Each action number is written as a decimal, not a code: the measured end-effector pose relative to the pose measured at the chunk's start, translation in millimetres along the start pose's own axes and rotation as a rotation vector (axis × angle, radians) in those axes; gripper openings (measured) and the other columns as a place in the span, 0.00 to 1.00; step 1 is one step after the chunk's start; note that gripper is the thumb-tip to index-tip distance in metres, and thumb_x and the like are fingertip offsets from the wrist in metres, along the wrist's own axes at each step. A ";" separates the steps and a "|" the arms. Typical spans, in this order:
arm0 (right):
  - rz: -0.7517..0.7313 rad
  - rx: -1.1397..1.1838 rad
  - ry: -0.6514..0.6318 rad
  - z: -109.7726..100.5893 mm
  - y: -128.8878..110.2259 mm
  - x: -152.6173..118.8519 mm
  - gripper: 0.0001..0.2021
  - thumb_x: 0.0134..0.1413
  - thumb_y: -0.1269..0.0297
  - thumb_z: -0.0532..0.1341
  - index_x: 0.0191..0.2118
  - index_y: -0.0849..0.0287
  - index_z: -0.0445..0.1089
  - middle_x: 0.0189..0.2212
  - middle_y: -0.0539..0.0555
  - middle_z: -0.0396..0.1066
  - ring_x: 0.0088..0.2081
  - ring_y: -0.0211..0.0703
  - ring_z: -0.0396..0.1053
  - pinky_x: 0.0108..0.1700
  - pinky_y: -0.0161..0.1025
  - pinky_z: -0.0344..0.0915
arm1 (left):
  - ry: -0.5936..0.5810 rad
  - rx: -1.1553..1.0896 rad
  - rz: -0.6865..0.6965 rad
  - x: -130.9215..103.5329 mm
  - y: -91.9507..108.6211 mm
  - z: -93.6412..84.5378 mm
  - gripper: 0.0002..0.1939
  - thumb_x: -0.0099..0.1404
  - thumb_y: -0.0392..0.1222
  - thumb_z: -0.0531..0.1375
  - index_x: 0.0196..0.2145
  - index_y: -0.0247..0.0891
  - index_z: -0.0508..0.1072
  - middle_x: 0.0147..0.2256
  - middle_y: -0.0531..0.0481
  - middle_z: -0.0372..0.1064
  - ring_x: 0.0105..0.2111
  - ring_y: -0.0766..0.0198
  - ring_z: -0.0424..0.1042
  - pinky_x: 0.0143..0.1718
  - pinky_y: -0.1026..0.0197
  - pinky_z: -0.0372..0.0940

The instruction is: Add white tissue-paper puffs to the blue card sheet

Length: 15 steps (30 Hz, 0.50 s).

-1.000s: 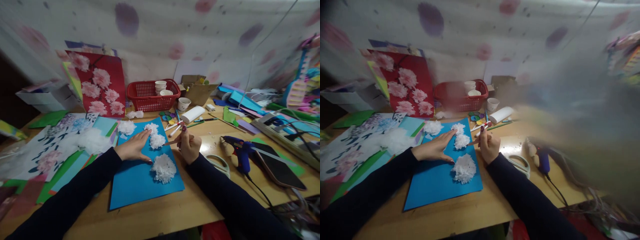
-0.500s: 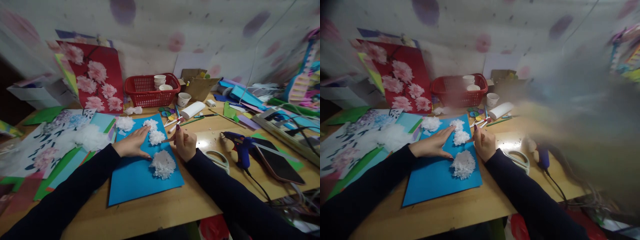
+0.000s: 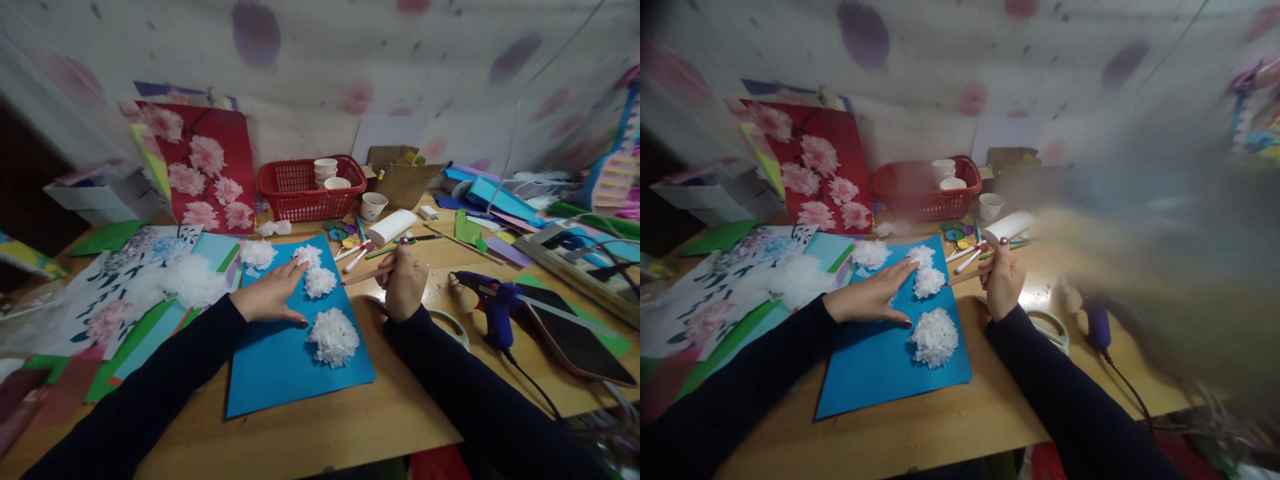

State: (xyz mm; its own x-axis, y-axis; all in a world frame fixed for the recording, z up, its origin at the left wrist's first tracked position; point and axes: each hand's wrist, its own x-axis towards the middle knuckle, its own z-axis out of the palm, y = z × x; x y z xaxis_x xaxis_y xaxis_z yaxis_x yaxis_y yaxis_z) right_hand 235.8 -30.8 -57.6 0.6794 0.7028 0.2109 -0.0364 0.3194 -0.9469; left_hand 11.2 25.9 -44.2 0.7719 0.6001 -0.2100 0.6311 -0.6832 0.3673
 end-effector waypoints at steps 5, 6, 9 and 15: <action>0.203 0.183 -0.007 2.3 -5.9 2.0 0.23 0.54 0.53 0.56 0.13 0.58 0.59 0.04 0.42 0.48 0.08 0.28 0.44 0.10 0.28 0.43 | 0.314 -0.312 0.058 -4.2 25.5 -13.8 0.22 0.61 0.50 0.59 0.49 0.35 0.69 0.54 0.40 0.65 0.55 0.52 0.63 0.57 0.50 0.55; 0.222 0.200 -0.037 3.1 -8.2 -1.0 0.23 0.55 0.52 0.56 0.13 0.58 0.59 0.05 0.42 0.48 0.08 0.28 0.45 0.10 0.28 0.43 | 0.322 -0.476 0.051 -4.2 34.2 -13.3 0.19 0.61 0.51 0.59 0.46 0.36 0.70 0.49 0.42 0.69 0.49 0.55 0.68 0.53 0.52 0.60; 0.215 0.202 -0.157 4.5 -13.8 -12.3 0.24 0.55 0.47 0.56 0.16 0.58 0.61 0.06 0.43 0.51 0.09 0.29 0.48 0.11 0.29 0.45 | 0.187 -0.986 0.030 -3.1 58.6 -6.3 0.19 0.58 0.51 0.62 0.41 0.34 0.72 0.39 0.44 0.75 0.34 0.61 0.74 0.39 0.57 0.68; 0.044 0.193 -0.227 1.4 -13.6 -16.6 0.25 0.55 0.44 0.54 0.17 0.59 0.64 0.07 0.45 0.57 0.11 0.32 0.56 0.16 0.32 0.54 | 0.157 -1.362 -0.113 -2.2 72.2 2.1 0.13 0.60 0.47 0.61 0.30 0.32 0.71 0.25 0.48 0.73 0.22 0.66 0.73 0.26 0.64 0.65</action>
State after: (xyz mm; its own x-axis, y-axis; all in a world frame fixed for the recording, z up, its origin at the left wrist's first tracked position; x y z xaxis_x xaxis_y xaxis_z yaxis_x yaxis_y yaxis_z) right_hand 224.0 -45.9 -47.9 0.4940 0.8358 0.2396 -0.2156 0.3847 -0.8975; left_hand 55.2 -25.7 -19.1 0.6474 0.7273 -0.2276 0.0455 0.2612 0.9642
